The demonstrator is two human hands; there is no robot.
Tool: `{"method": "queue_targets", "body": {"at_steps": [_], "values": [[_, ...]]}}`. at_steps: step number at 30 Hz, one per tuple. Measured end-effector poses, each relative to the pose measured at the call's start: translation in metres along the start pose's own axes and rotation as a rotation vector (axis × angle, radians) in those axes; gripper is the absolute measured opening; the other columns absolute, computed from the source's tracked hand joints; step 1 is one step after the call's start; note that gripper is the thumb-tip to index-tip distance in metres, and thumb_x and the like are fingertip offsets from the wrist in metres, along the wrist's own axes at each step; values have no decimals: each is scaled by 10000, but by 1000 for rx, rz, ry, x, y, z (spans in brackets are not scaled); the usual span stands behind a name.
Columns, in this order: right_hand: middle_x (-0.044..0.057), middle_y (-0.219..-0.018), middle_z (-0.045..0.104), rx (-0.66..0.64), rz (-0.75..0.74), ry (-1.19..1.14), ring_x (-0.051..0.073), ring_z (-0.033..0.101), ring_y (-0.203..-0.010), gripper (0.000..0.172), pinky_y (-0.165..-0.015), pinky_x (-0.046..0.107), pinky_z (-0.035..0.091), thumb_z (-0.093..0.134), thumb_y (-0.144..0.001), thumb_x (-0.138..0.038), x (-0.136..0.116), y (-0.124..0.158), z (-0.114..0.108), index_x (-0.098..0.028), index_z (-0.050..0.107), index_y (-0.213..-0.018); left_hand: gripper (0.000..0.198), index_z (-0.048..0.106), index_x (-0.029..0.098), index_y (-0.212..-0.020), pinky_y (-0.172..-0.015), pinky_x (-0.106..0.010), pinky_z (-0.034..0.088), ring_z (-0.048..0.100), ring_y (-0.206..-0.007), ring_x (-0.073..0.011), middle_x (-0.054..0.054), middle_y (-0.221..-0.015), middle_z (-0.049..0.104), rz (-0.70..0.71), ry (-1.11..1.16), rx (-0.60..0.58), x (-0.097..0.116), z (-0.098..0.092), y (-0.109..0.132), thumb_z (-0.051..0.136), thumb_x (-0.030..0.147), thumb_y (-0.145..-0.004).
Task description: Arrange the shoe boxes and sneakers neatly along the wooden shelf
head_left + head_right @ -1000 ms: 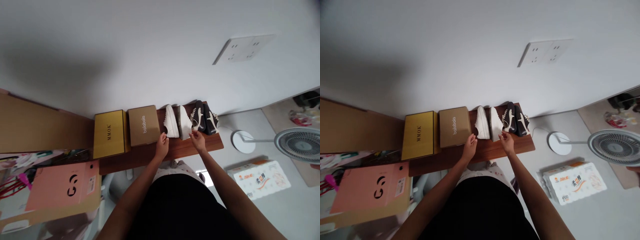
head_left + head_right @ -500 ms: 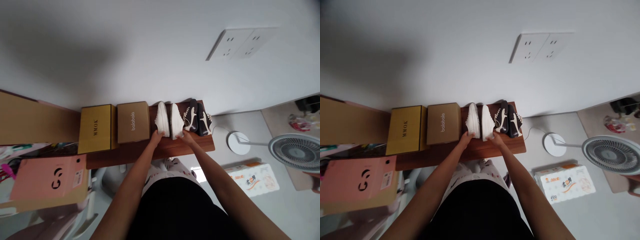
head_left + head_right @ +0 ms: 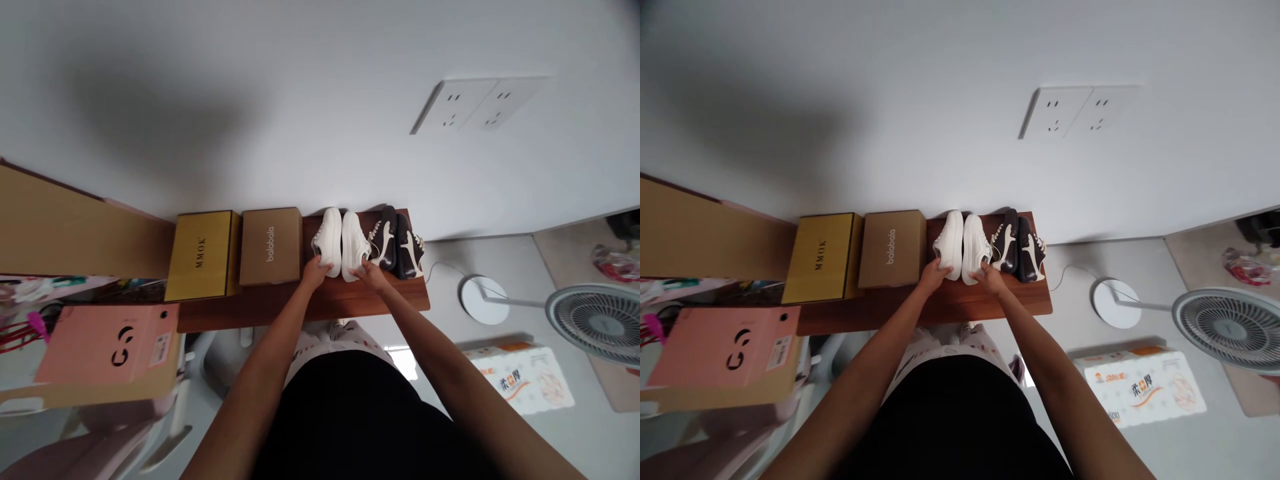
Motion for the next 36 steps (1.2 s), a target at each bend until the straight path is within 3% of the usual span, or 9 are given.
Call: {"method": "queue_targets", "body": {"at_steps": [3,6,11,16,24,36], "values": [[30,-798,713,-20,31,307,206,666,-818,311,-735,272,492,629,-899,-511,-14,-2,-6,-200,649,-888,291,686,170,-1076,-885,-321,493,682,-1050,-258,-96,-1065,738,64,-342,3,22,-6,9,682,384,-880],[73,-931,748,-76,42,579,225,695,-905,272,-735,261,459,630,-931,-480,-32,-3,-7,-209,653,-941,289,675,183,-1142,-930,-354,474,670,-1137,-292,-131,-1134,728,100,-613,-10,40,-5,21,610,387,-947],[150,-1181,733,-206,1,839,264,699,-1065,311,-809,281,475,529,-1011,-464,-58,-2,4,-190,644,-1103,305,643,179,-1224,-963,-370,465,652,-1179,-298,-160,-1199,708,109,-825,4,56,4,35,506,349,-1011],[197,-1223,707,-302,-5,943,279,701,-1091,302,-875,317,503,467,-1034,-361,-70,-4,15,-153,629,-1181,333,621,190,-1285,-967,-391,481,650,-1167,-298,-159,-1236,696,81,-905,2,57,12,34,457,324,-1029],[224,-1235,696,-327,39,986,289,707,-1099,294,-902,345,529,454,-1029,-306,-73,-11,23,-139,619,-1206,373,596,194,-1339,-978,-402,483,641,-1185,-291,-184,-1266,681,67,-979,-41,54,19,32,403,316,-1044],[244,-1190,717,-303,56,909,315,715,-1093,290,-913,368,535,457,-1011,-254,-64,-24,32,-123,669,-1160,309,634,166,-1261,-1020,-429,429,622,-1200,-326,-195,-1219,688,46,-797,5,50,25,24,467,241,-1012]]}}
Point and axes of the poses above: each hand's wrist, its own y-axis away from the middle knuckle, its own z-axis out of the palm, x = y × z, the point moved 5 cm from there along -y, towards the middle knuckle
